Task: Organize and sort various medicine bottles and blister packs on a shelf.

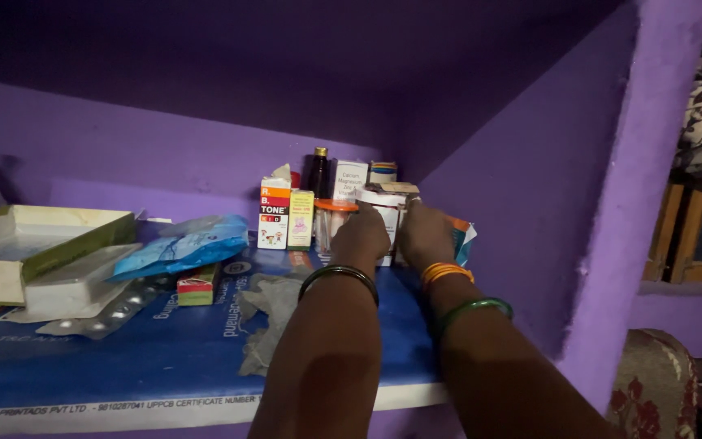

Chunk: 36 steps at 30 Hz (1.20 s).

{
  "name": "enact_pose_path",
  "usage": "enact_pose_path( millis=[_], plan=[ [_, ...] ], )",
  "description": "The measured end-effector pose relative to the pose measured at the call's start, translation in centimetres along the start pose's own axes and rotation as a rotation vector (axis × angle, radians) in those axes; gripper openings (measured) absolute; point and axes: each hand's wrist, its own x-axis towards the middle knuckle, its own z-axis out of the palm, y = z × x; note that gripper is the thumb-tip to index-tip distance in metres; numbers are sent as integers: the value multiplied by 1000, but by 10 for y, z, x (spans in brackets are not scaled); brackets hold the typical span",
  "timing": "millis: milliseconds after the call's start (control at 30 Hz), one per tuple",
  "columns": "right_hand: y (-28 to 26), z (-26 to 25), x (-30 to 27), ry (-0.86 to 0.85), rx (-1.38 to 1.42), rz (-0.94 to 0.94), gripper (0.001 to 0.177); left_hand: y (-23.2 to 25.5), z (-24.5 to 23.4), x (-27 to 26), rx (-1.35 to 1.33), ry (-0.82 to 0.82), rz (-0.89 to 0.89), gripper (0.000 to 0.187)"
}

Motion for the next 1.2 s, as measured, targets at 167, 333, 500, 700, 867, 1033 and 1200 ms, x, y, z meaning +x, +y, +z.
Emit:
enact_pose_path(
  millis=[167,333,500,700,867,1033,1200],
  plan=[
    [-12,-7,-2,-99,-91,13,39,-8,14,18,-89,19,-3,62],
    [-13,-7,-3,-24,-13,-4,44,-4,2,3,-60,-19,-11,72],
    [-13,-9,-2,-3,-47,-43,36,-4,5,6,-83,-38,-14,76],
    [-9,1,3,-39,-114,-34,46,-12,27,33,-154,53,4,48],
    [-16,-16,-9,15,53,29,76,-11,24,27,4,22,111,40],
    [-11,-14,-9,64,49,47,65,-12,21,18,-10,131,162,30],
    [1,-2,-4,57,6,42,57,-7,6,-2,10,109,134,36]
  ],
)
